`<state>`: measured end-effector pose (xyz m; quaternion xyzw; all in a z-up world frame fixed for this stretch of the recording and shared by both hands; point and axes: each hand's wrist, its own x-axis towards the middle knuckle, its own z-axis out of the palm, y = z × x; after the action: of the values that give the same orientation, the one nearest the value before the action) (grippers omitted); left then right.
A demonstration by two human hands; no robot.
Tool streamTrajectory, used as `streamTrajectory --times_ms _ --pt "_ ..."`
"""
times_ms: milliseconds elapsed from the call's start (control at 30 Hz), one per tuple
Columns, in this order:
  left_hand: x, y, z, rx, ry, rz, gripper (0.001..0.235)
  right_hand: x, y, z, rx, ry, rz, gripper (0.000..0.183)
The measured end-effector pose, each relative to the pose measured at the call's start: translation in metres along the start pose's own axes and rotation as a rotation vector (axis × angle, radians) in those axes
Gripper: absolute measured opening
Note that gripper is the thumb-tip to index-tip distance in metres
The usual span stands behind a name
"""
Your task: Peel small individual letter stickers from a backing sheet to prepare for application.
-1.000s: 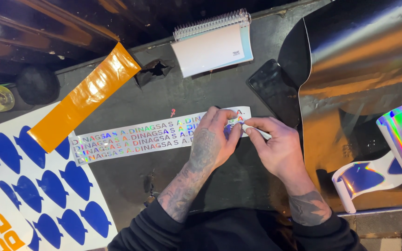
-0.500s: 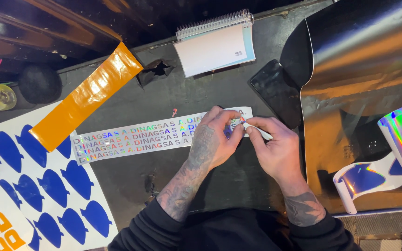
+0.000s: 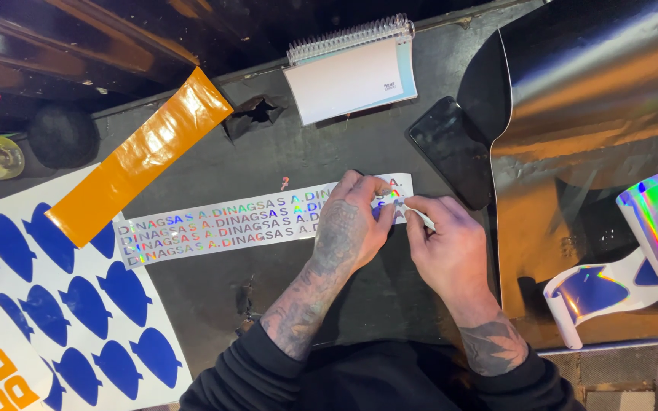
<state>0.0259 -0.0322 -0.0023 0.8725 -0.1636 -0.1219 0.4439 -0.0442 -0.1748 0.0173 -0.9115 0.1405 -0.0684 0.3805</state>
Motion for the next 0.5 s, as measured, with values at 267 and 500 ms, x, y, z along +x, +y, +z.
streamTrajectory --times_ms 267,500 --pt "0.0002 0.0019 0.0015 0.03 -0.012 -0.019 0.021 -0.0005 -0.001 0.0032 -0.032 0.009 0.011 0.014" --pt "0.001 0.0035 0.0049 0.024 0.009 -0.046 0.021 0.0005 -0.0004 0.0027 -0.065 0.002 0.007 0.013"
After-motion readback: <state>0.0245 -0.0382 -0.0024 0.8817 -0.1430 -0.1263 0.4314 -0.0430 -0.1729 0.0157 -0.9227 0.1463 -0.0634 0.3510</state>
